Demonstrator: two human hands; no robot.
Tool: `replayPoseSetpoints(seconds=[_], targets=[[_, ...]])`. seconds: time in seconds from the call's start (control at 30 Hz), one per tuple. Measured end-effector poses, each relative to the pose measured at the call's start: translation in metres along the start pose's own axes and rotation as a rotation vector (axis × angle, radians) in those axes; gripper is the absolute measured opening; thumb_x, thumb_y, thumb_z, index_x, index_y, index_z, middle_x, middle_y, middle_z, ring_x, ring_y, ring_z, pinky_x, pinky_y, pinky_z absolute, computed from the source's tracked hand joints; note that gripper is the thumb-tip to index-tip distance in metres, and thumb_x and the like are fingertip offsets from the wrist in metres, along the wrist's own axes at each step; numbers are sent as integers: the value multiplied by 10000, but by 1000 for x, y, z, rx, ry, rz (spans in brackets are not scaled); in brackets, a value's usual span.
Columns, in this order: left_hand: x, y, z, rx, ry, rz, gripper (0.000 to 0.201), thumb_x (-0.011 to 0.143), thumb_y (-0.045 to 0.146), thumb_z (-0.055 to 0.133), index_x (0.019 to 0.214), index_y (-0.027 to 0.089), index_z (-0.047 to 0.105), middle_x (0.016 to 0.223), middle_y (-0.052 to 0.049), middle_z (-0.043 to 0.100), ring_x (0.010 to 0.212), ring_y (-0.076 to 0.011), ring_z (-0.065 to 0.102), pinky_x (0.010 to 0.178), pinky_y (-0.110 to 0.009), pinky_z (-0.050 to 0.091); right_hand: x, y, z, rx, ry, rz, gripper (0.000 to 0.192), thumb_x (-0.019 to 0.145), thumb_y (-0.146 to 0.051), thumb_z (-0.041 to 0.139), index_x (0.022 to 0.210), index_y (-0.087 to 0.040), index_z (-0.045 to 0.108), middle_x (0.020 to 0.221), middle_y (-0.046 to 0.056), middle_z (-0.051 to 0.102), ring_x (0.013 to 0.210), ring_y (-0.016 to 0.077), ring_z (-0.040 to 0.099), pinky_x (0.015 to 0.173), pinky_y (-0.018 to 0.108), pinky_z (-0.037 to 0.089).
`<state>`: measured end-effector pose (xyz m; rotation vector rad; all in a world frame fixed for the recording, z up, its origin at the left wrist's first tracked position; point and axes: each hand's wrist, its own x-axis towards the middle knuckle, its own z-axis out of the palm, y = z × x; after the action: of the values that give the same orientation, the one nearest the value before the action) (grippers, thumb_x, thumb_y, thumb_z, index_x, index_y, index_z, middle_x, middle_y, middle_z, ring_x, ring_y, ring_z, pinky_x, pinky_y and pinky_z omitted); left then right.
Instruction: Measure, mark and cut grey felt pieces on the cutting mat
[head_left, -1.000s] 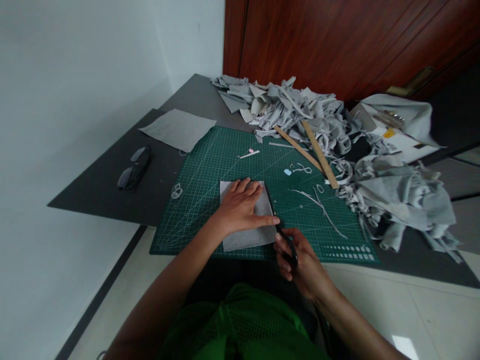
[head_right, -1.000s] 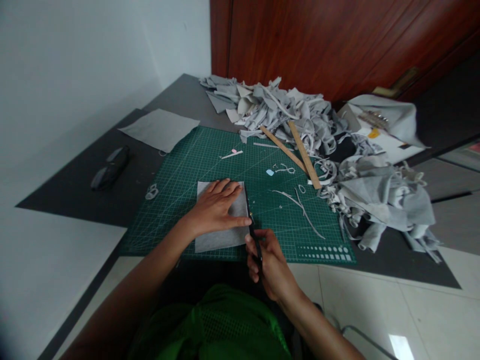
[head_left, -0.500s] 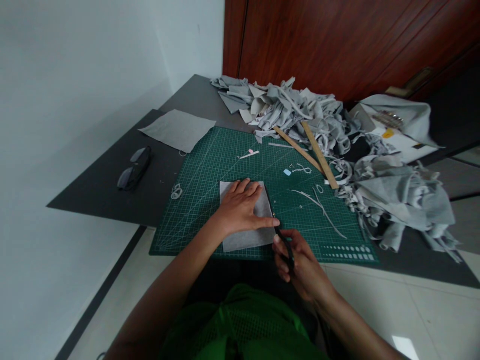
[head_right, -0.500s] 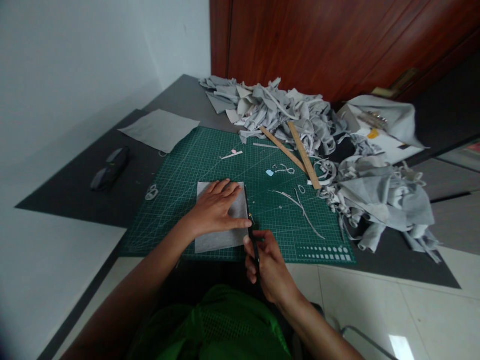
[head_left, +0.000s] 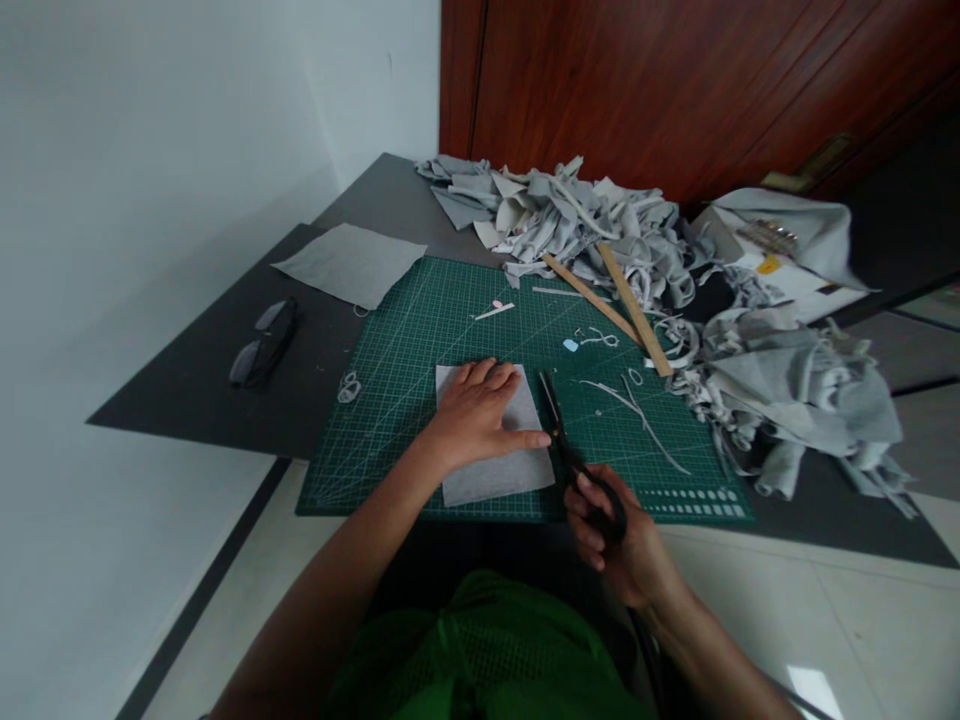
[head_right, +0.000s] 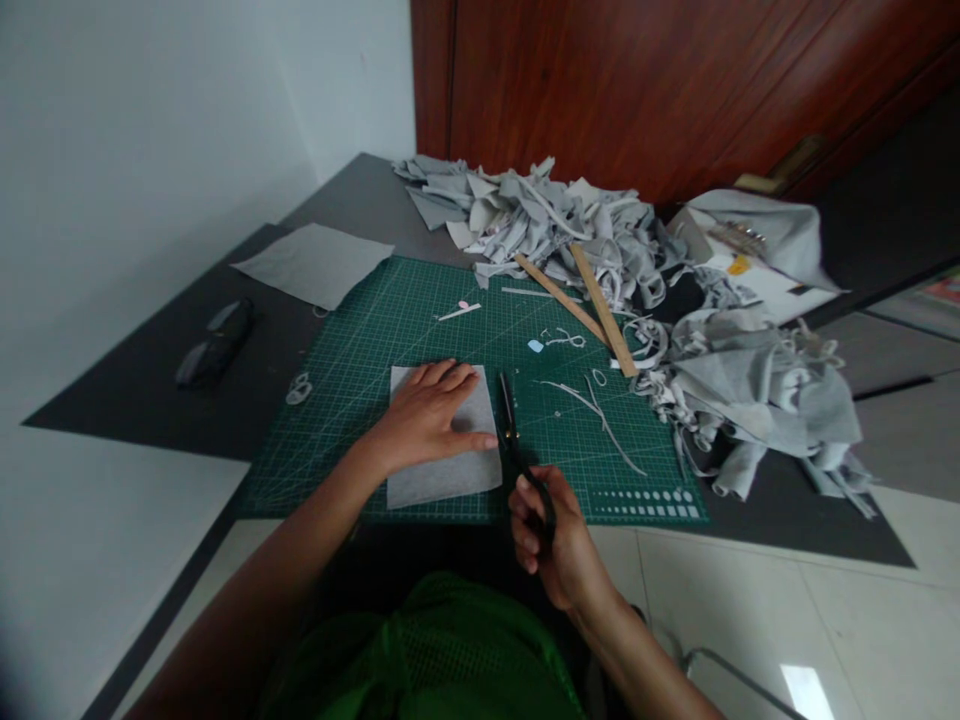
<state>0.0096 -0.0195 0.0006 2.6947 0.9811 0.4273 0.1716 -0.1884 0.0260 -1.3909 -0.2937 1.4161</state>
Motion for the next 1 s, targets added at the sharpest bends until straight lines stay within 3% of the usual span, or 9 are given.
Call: replayPoseSetpoints(seconds=[0.2, 0.43, 1.0], targets=[[0, 0, -1, 1, -6, 3, 905, 918, 894, 387, 1494, 210, 531, 1598, -108, 519, 1487, -357, 405, 1214, -515, 314, -9, 4, -11, -71, -52, 44, 635, 614, -574, 952, 922, -256, 496, 637, -118, 520, 385, 27, 342, 290, 123, 283], [0, -1, -4, 1, -26, 4, 825, 969, 833, 381, 1483, 208, 539, 1604, -103, 517, 1495, -360, 398, 1214, -517, 307, -2, 0, -5, -125, -68, 19, 692, 596, -620, 953, 952, -259, 482, 641, -128, 519, 383, 24, 347, 293, 121, 274], [-1, 0, -6, -13, -55, -1, 855, 1020, 793, 234, 1529, 165, 512, 1617, -116, 505, 1518, -348, 377, 1228, -493, 290, 1, 5, 5, -217, -92, -31, 693, 643, -675, 904, 981, -262, 461, 654, -126, 513, 398, 29, 360, 314, 135, 292]])
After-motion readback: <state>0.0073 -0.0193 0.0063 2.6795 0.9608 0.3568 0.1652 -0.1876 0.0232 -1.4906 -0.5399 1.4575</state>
